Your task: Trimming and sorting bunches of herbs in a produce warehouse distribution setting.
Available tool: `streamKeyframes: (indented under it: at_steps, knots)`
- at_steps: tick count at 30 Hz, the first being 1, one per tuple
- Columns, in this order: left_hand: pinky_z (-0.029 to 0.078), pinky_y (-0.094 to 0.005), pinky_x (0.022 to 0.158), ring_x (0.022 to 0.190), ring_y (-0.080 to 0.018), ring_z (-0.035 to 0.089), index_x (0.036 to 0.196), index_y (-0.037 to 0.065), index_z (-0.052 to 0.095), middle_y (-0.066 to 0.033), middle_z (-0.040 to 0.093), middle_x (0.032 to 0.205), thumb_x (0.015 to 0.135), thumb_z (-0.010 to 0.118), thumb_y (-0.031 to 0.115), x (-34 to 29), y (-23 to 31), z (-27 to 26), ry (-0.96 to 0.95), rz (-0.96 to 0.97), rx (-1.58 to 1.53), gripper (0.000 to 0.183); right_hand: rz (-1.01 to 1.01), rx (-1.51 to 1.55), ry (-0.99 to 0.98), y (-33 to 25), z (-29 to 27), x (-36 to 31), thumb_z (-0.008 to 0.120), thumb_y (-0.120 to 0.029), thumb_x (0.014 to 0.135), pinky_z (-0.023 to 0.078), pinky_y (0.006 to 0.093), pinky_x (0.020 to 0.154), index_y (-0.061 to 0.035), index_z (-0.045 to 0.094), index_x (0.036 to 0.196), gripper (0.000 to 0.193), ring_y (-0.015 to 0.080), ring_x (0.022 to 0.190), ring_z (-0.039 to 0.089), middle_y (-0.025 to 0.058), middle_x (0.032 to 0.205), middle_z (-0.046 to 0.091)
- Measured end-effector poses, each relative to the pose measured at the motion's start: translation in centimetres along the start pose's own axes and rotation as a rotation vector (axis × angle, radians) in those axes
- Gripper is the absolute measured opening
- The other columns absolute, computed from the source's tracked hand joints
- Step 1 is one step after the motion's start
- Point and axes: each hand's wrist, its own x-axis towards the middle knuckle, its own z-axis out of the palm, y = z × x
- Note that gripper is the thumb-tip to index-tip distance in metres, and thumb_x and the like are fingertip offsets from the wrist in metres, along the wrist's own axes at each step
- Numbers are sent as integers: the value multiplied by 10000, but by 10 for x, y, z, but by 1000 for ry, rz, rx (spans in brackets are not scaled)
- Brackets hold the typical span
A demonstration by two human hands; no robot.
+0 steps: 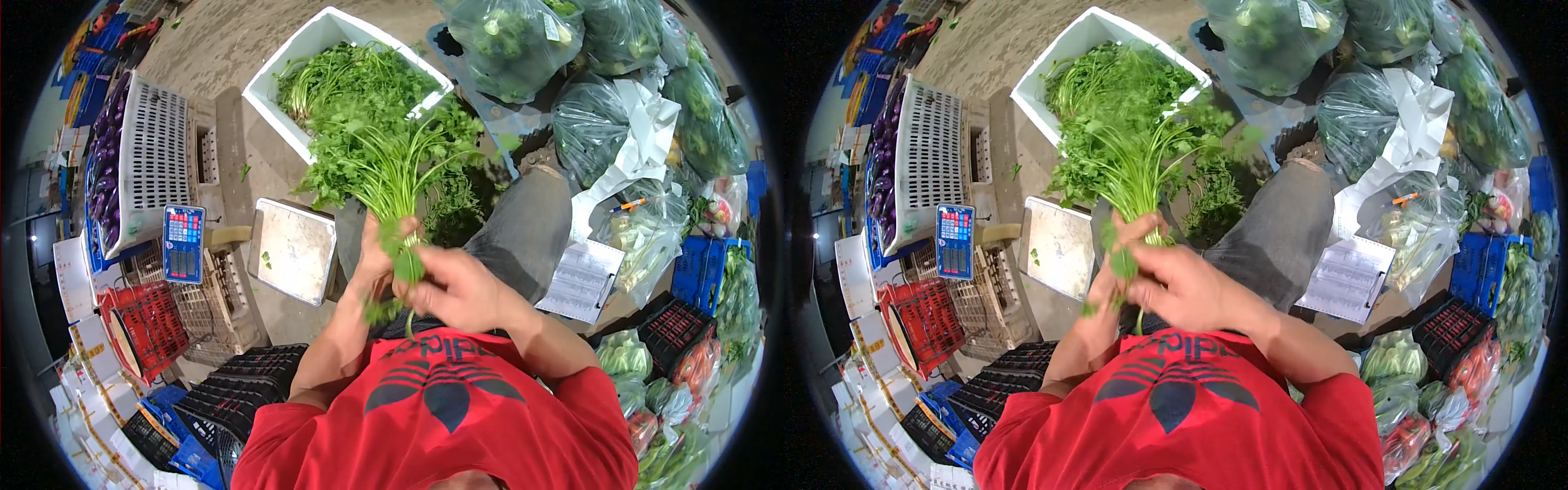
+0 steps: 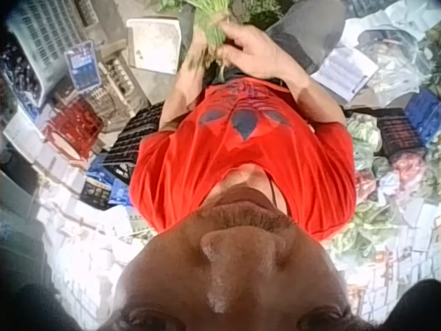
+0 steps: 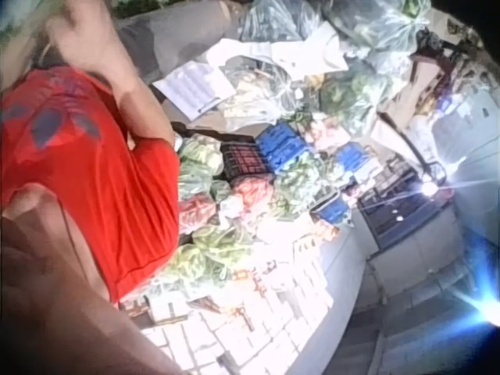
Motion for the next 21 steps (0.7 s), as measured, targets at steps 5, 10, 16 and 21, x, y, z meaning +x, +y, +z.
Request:
streamKeyframes:
  at_steps: [5,10,16,21]
  knots:
    - [563,-346,667,747,-193,643,1218,31,510,-81,644,935,782,763,51,-5,18,-1,-101,-15,-162,504,20,-343,-111,1,-32,-7,633,-99,910,528,421,782,-32,631,1061,165,329,900,670,157,947,690]
    - [568,-348,672,756,-200,662,1294,52,504,-76,646,971,741,799,73,0,6,-12,-318,32,-141,627,96,-585,570,-10,-53,-1,600,-84,901,510,407,714,-22,691,1013,157,340,790,661,188,879,680]
    - [482,-314,561,670,-203,605,1202,44,544,-58,600,815,689,864,250,-12,11,11,-318,98,-28,639,-81,-682,684,-35,-51,43,670,-164,873,502,430,609,-75,699,1063,211,348,663,666,166,714,668]
    - [540,-321,638,741,-182,645,1272,30,527,-62,647,892,708,852,214,-13,9,-5,-433,46,-62,677,27,-779,745,-21,-55,38,675,-176,861,500,470,604,-114,661,1186,331,379,645,656,156,650,638]
